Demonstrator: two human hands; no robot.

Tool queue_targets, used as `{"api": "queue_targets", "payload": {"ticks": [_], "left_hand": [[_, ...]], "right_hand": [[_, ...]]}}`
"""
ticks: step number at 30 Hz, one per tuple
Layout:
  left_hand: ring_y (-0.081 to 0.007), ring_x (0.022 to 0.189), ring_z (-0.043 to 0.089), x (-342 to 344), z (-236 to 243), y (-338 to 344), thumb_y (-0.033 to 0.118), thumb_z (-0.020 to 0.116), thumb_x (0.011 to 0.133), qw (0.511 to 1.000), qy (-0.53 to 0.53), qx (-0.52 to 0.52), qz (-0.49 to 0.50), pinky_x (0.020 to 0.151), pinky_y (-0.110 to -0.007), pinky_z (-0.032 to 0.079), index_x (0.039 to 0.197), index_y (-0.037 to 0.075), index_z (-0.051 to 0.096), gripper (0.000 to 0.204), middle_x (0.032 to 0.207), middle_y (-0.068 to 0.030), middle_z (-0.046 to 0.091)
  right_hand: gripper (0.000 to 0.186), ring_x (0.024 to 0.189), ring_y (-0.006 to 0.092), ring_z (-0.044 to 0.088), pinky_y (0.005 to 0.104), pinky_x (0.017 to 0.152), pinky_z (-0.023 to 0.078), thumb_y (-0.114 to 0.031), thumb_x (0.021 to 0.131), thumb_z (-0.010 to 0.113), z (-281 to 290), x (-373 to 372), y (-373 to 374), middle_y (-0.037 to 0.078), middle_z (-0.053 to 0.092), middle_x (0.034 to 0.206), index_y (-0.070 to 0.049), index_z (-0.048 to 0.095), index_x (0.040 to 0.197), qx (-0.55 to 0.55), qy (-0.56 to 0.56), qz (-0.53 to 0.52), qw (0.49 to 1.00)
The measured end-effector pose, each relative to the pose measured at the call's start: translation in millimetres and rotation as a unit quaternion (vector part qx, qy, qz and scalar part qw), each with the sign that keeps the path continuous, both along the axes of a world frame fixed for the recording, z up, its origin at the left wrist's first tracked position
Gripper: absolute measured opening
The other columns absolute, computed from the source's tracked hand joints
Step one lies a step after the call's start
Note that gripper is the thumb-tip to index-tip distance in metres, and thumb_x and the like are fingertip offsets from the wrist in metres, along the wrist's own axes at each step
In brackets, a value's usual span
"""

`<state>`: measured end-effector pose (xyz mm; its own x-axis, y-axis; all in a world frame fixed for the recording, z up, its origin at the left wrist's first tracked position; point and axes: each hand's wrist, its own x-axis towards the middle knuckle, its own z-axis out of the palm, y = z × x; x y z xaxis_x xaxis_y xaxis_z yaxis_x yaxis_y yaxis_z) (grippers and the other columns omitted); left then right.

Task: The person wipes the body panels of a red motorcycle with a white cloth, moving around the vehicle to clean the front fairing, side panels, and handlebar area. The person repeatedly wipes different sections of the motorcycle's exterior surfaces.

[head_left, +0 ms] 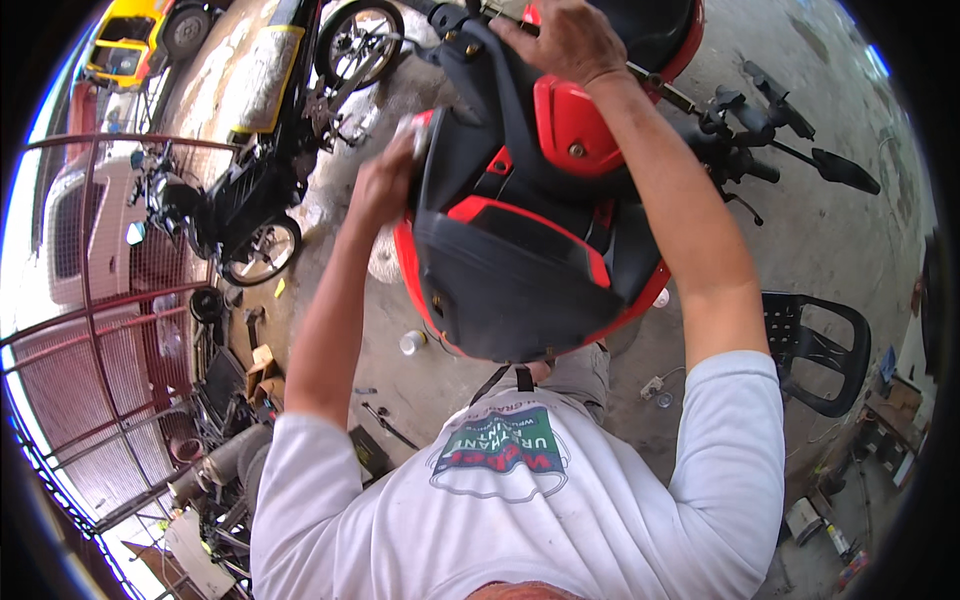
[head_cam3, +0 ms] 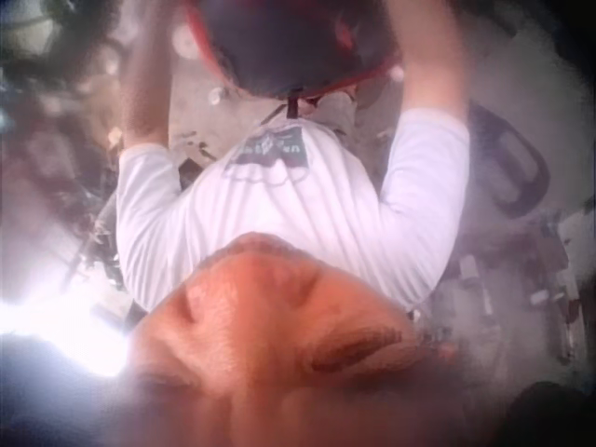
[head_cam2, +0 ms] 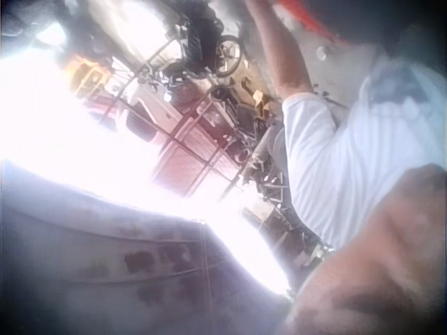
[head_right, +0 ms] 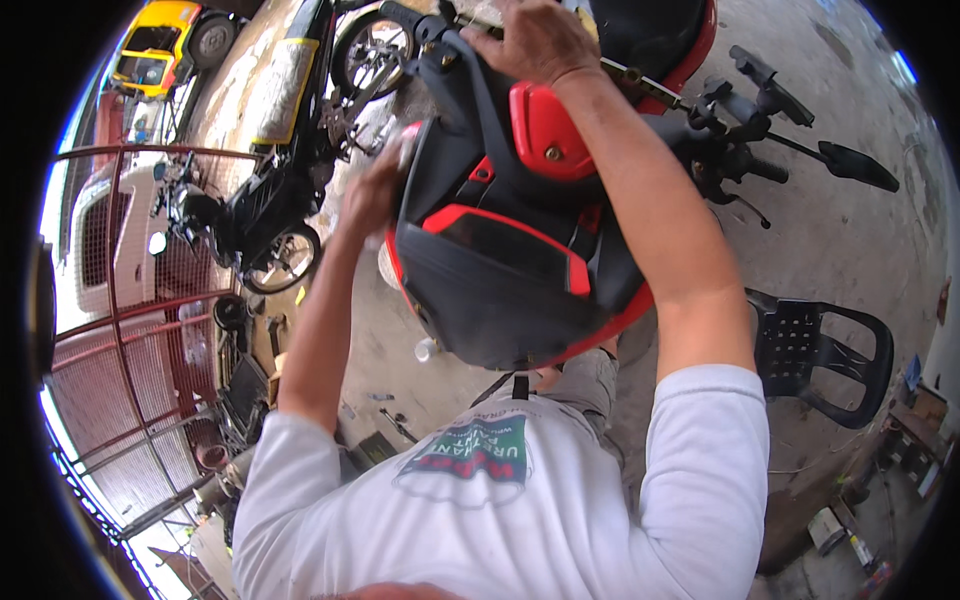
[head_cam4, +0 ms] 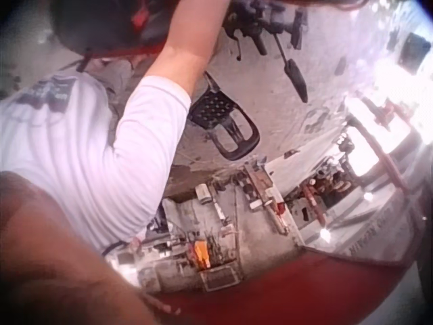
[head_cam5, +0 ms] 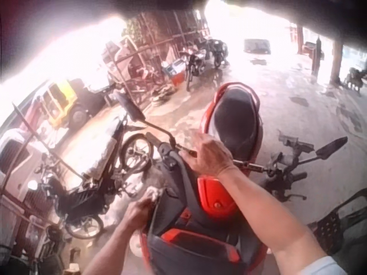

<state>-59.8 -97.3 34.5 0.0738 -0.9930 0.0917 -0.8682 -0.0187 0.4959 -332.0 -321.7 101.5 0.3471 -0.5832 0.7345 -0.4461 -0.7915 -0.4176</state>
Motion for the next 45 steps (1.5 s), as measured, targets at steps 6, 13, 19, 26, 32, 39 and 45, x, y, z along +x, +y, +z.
{"api": "queue_targets", "payload": {"ticks": [6, 13, 19, 26, 32, 39, 45], "left_hand": [[-0.0401, 0.129, 0.063, 0.0, 6.9, -5.5, 0.008, 0.058, 0.097, 0.999, 0.033, -0.015, -0.023, 0.108, -0.042, 0.05, 0.129, 0.002, 0.068, 0.035, 0.133, -0.0246, 0.068], [-0.0376, 0.134, 0.059, -4.8, -0.1, -8.9, 0.006, 0.056, 0.1, 0.999, 0.031, -0.011, -0.01, 0.11, -0.041, 0.049, 0.133, 0.0, 0.067, 0.035, 0.141, -0.0236, 0.063], [-0.0328, 0.138, 0.058, -2.7, -3.2, 9.1, 0.003, 0.055, 0.099, 0.997, 0.065, -0.049, -0.016, 0.113, -0.037, 0.046, 0.136, 0.002, 0.066, 0.039, 0.14, -0.0232, 0.065], [-0.0382, 0.123, 0.067, -13.6, 3.2, -40.1, 0.014, 0.058, 0.1, 0.992, 0.061, 0.062, 0.091, 0.104, -0.041, 0.053, 0.129, 0.004, 0.07, 0.033, 0.125, -0.0198, 0.073], [-0.0364, 0.139, 0.056, -11.6, 1.0, 28.0, 0.0, 0.057, 0.098, 0.995, 0.063, -0.063, -0.035, 0.112, -0.04, 0.047, 0.128, 0.004, 0.07, 0.034, 0.143, -0.0206, 0.064], [-0.0426, 0.12, 0.065, 3.5, -15.4, -25.7, 0.014, 0.059, 0.1, 0.999, 0.024, -0.032, 0.005, 0.1, -0.044, 0.054, 0.129, 0.007, 0.07, 0.032, 0.134, -0.0242, 0.065], [-0.0372, 0.144, 0.05, -13.3, 3.3, 51.1, -0.002, 0.058, 0.095, 0.991, 0.108, -0.066, -0.048, 0.112, -0.04, 0.047, 0.127, 0.004, 0.07, 0.035, 0.147, -0.0221, 0.059]], "right_hand": [[0.066, 0.097, 0.0428, 0.073, 0.0481, 0.086, 0.059, -0.039, 0.088, 0.074, 11.1, -2.6, 10.8, 0.028, 0.072, 0.108, 0.005, 0.06, 0.135, 0.065, 0.036, -0.042, 0.996], [0.065, 0.096, 0.0443, 0.072, 0.0489, 0.085, 0.059, -0.037, 0.088, 0.074, 4.9, -2.1, 13.6, 0.03, 0.072, 0.104, 0.006, 0.06, 0.134, 0.056, 0.008, -0.013, 0.998], [0.061, 0.099, 0.0444, 0.071, 0.0483, 0.087, 0.059, -0.036, 0.088, 0.074, 10.0, -2.4, 13.7, 0.028, 0.072, 0.107, 0.002, 0.061, 0.134, 0.06, 0.026, -0.05, 0.997], [0.054, 0.101, 0.0429, 0.072, 0.0483, 0.087, 0.059, -0.035, 0.089, 0.073, 1.9, 5.6, 11.2, 0.027, 0.072, 0.111, -0.001, 0.063, 0.13, 0.019, -0.009, -0.009, 1.0], [0.06, 0.101, 0.043, 0.072, 0.0489, 0.088, 0.059, -0.038, 0.09, 0.074, 2.4, -3.0, 14.6, 0.028, 0.072, 0.112, 0.0, 0.062, 0.134, 0.053, 0.026, -0.053, 0.997], [0.059, 0.088, 0.0432, 0.073, 0.0486, 0.079, 0.06, -0.038, 0.087, 0.076, 3.3, 4.5, 15.7, 0.025, 0.074, 0.095, -0.001, 0.063, 0.131, 0.037, 0.025, -0.032, 0.998], [0.055, 0.084, 0.0422, 0.074, 0.0493, 0.076, 0.06, -0.039, 0.088, 0.075, 8.0, -1.8, 16.2, 0.024, 0.074, 0.086, -0.001, 0.065, 0.127, 0.059, 0.05, -0.072, 0.994]]}}
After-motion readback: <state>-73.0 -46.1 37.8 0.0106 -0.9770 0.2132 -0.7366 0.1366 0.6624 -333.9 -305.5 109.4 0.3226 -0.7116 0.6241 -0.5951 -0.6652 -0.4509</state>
